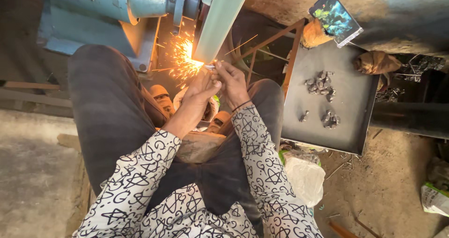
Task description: The person sits cross-legged and repeatedly picks small metal parts from a tray, presses them against a rotating grinding wheel to smooth edges, and places the finished parts back into the tray. The person occasionally pauses to inspect the parts.
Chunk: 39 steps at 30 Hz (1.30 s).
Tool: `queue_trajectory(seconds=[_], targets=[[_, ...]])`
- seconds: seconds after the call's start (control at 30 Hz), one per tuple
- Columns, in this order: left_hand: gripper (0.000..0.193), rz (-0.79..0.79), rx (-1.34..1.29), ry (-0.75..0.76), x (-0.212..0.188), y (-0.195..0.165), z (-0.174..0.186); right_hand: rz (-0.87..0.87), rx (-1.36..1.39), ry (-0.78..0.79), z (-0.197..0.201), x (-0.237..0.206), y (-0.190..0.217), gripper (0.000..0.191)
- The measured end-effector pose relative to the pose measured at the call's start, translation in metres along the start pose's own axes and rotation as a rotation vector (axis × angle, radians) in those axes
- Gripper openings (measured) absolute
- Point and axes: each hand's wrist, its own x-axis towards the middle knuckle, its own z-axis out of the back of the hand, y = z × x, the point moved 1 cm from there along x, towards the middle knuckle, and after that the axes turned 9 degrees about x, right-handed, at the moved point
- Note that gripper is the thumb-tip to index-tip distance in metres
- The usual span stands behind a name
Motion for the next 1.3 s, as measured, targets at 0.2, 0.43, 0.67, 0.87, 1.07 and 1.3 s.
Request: queue_trajectory(seconds=[0.2, 0.43, 0.67, 0.87, 1.07, 1.3], targets=[[0.065, 0.028, -0.023, 0.088, -0.01, -0.009, -0.012, 0.017, -0.088, -0.03, -0.011, -0.031, 0.024, 0.028], [0.087, 0.006, 0.072, 0.356, -0.087, -0.068, -0.073, 0.56, -0.486, -0.109, -0.072, -0.166, 0.085, 0.018], [0.095, -0.133, 0.2, 0.464, -0.133, -0.114, -0.117, 0.826, -0.641, -0.069, -0.11, -0.219, 0.119, 0.017], [0.096, -0.125, 0.222, 0.483, -0.136, -0.12, -0.119, 0.872, -0.695, -0.039, -0.121, -0.222, 0.126, 0.018], [0.079, -0.105, 0.922, 0.338, -0.11, -0.104, -0.082, 0.873, -0.859, -0.208, -0.061, -0.213, 0.105, 0.021], [0.082, 0.307, 1.916, 0.525, -0.065, -0.07, -0.009, 0.723, -1.841, -0.922, 0.178, -0.167, 0.096, 0.06]])
